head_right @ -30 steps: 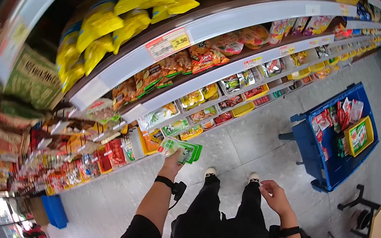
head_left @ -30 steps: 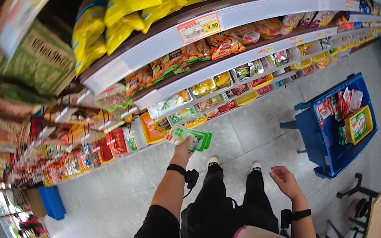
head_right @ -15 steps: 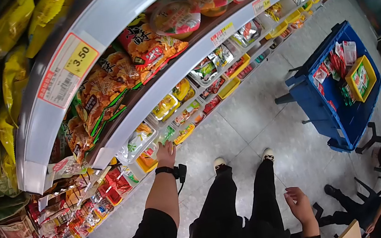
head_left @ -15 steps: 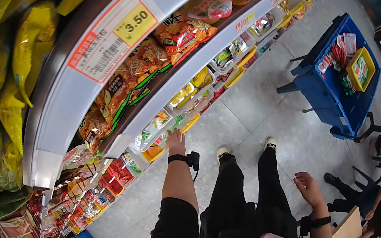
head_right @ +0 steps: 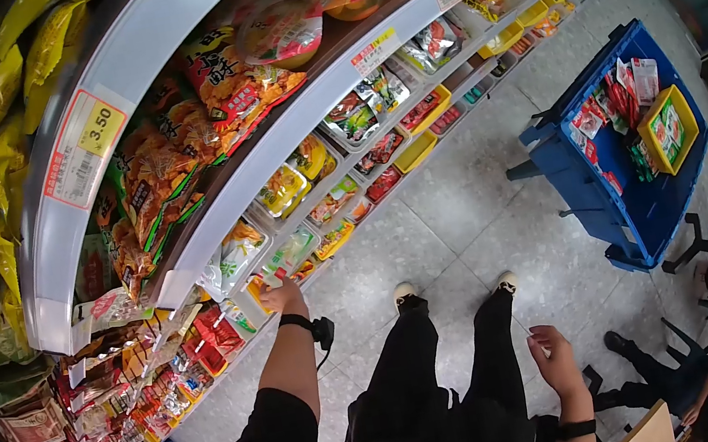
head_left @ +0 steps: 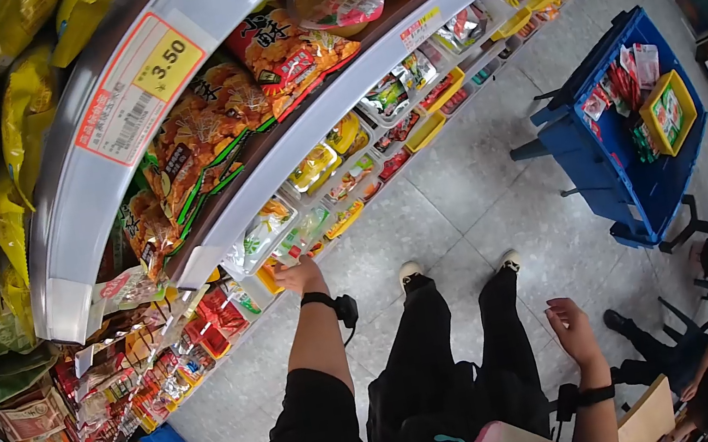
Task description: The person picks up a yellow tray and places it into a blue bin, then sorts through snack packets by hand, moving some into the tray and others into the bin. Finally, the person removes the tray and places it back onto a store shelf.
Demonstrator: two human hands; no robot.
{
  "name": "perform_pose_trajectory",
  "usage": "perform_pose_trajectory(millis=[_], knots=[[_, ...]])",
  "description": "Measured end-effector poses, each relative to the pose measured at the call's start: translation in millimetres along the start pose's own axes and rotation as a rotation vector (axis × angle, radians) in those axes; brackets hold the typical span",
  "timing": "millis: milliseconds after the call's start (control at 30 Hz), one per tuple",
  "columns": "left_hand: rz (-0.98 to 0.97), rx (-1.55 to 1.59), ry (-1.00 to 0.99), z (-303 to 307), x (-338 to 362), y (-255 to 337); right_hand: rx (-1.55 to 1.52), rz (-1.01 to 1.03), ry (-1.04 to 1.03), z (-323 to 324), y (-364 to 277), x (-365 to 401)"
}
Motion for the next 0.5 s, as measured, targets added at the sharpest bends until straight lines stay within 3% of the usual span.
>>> perform_pose_trajectory(millis=[67,133,200,267,333,433,500], knots=[[0.090,0.129,-0.087,-14.6,-11.1,-12.1,-0.007,-0.011,0.019,6.5,1.1,3.6],[-0.159,0.461,-0.360,-19.8,-17.9,-15.3,0.010,-0.036,0.027,10.5,0.9,7.9],[-0.261,0.371,-0.414,-1.7,-11.3,-1.6,0.024,-0.059,0.030,12.0,4.9,10.0],[-0.519,0.109,-0.363,-18.1,-12.4,-4.3,0.021,-0.083,0.021,11.9,12.4,11.7],[-0.487,0.160,-0.458,-26.9,-22.0,-2.0,0.026,-0.098,0.013,11.4,13.9,13.5],[-0.364,0.212,-0.770,-28.9,-36.6,7.7,0.026,-0.091,0.005,12.9,17.2,13.9],[-0.351,0.031,-0.714,-23.3,-45.0,8.6,0.018,-0.070,0.003,15.7,17.0,13.8]])
Point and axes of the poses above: each hand's wrist, its own x-axis away from the middle knuckle, its own z-axis out of the back of the hand, y = z × x, the point moved 1 cm from there along -x, towards the middle knuckle, and after that the axes turned 12 degrees about -x, right-handed, at the moved point
